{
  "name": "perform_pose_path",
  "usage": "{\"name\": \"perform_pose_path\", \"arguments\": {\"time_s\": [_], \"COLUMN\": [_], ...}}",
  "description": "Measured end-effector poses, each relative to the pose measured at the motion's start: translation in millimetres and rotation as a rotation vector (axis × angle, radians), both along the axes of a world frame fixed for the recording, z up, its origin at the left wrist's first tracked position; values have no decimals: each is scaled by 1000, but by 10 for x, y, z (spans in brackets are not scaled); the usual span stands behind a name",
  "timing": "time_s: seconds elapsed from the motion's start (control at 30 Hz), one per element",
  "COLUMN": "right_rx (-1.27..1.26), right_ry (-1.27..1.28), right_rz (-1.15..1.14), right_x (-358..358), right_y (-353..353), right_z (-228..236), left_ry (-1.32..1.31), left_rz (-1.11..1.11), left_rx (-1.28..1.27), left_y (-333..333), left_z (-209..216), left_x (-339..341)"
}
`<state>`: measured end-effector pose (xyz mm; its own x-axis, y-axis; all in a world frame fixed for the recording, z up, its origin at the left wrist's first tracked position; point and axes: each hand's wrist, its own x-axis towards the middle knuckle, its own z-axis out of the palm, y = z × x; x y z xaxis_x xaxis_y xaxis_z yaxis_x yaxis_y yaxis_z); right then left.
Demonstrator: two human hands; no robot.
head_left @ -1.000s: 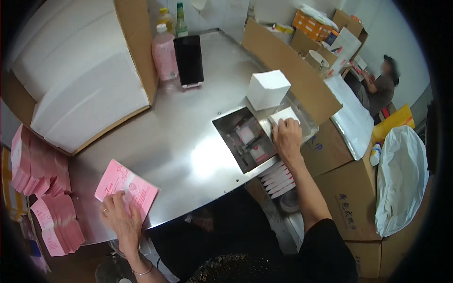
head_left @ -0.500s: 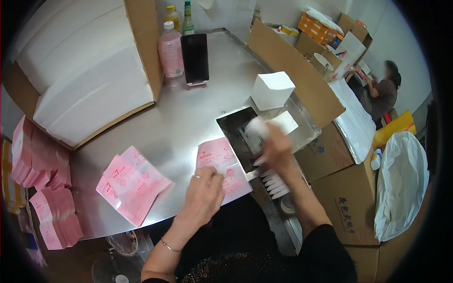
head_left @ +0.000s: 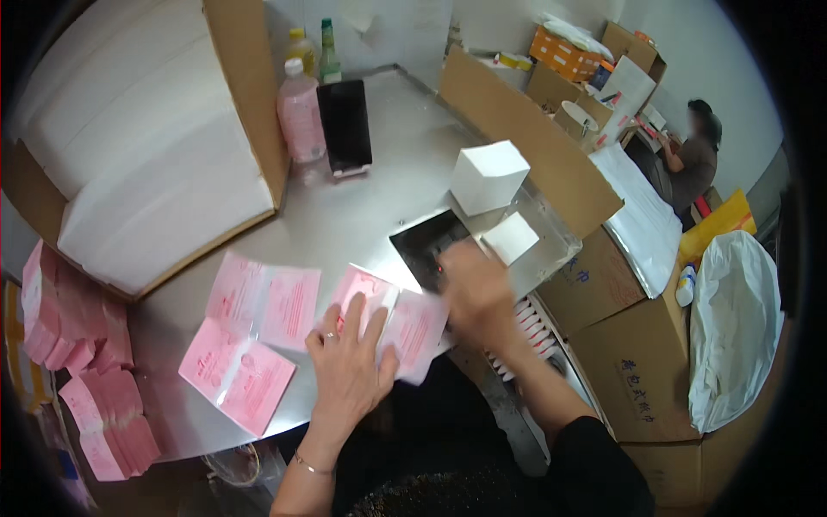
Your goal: The person is folding, checking, and packing bundles of wallet tissue packs into cardboard boxes.
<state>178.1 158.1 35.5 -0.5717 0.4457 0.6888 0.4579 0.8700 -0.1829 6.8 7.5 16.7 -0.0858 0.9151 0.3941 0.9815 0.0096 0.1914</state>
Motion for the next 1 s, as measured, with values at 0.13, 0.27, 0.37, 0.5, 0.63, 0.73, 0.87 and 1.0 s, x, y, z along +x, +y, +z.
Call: {"name": "perform_pose_path", "arguments": {"time_s": [0.13, 0.27, 0.37, 0.5, 0.63, 0.73, 0.87, 1.0], "right_rx": [-42, -51, -432, 97, 242, 86, 31, 69], "right_ry": [-228, -236, 308, 315, -101, -192, -139, -206], "right_rz": [-557, -355, -515, -524, -489, -493, -433, -454], "right_x": [574, 566, 701, 285, 72, 30, 3, -29], "right_y": [476, 444, 754, 1018, 1464, 1504, 1464, 1476], "right_z": [-312, -340, 27, 699, 587, 469, 448, 452], "left_ry": [-101, -22, 61, 31, 16, -46, -39, -25], "left_rz": [84, 83, 19, 20, 8, 5, 26, 55], "left_rx": [-69, -141, -7, -13, 30, 37, 74, 129], "left_y": [169, 191, 182, 137, 212, 187, 177, 171], "left_z": [138, 253, 189, 160, 85, 66, 70, 86], "left_x": [167, 196, 91, 108, 146, 150, 127, 112]}}
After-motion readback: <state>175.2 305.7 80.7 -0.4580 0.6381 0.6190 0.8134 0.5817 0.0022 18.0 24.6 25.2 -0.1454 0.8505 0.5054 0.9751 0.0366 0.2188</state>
